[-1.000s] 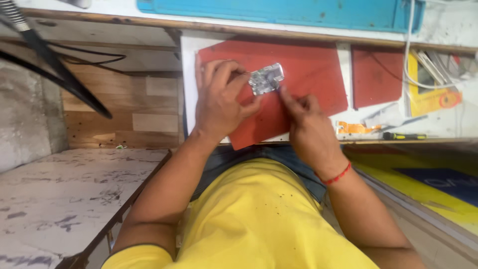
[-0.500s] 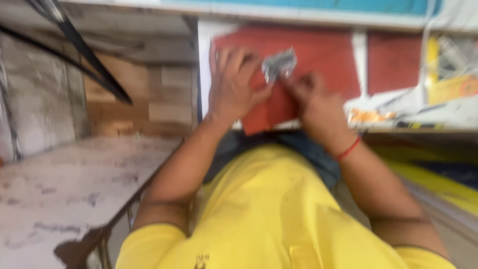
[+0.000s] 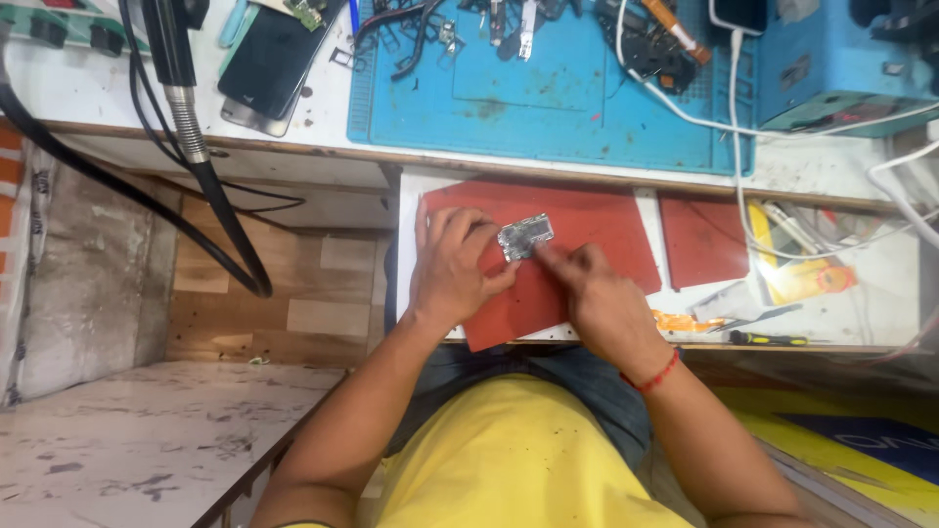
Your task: The person repeatedly rubs a small electronic component on a red sanding pad using a small tool. The component is flipped and repositioned multiple times while the person continues to rub its surfaces.
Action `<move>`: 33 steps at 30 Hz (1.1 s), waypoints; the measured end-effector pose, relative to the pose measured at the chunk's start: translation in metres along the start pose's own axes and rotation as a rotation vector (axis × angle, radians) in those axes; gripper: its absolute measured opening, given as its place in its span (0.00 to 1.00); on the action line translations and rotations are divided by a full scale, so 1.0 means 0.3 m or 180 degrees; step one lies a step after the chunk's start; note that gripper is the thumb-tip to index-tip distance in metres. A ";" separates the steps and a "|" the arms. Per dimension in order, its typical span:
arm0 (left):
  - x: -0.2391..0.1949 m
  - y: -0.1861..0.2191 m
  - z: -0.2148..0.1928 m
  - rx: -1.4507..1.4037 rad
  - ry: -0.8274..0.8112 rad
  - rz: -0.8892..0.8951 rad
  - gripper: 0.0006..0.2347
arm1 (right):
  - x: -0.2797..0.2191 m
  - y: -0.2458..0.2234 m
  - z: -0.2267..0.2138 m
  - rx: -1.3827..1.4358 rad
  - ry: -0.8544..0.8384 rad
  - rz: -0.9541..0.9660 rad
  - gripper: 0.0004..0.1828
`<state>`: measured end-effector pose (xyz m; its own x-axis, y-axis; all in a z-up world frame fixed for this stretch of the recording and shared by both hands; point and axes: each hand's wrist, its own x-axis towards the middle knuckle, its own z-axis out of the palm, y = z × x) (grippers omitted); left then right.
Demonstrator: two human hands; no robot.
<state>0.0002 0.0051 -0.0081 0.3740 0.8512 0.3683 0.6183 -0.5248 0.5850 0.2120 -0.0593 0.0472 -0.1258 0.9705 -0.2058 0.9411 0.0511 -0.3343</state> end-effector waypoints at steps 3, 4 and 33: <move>-0.013 0.045 -0.025 0.0023 -0.0010 -0.0051 0.21 | -0.025 0.001 0.024 0.0029 0.0239 0.0126 0.34; -0.008 0.064 -0.036 0.0039 -0.0014 -0.0062 0.22 | -0.029 0.008 0.032 0.0042 0.0169 0.0034 0.34; 0.213 0.210 -0.465 -0.0791 0.0240 0.0255 0.14 | -0.025 -0.003 0.086 -0.0019 0.0560 0.0239 0.29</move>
<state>-0.0334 0.0253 0.1532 0.3567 0.8086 0.4679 0.3967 -0.5846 0.7078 0.2041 -0.0727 0.0251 0.0012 0.9978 -0.0659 0.9477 -0.0221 -0.3184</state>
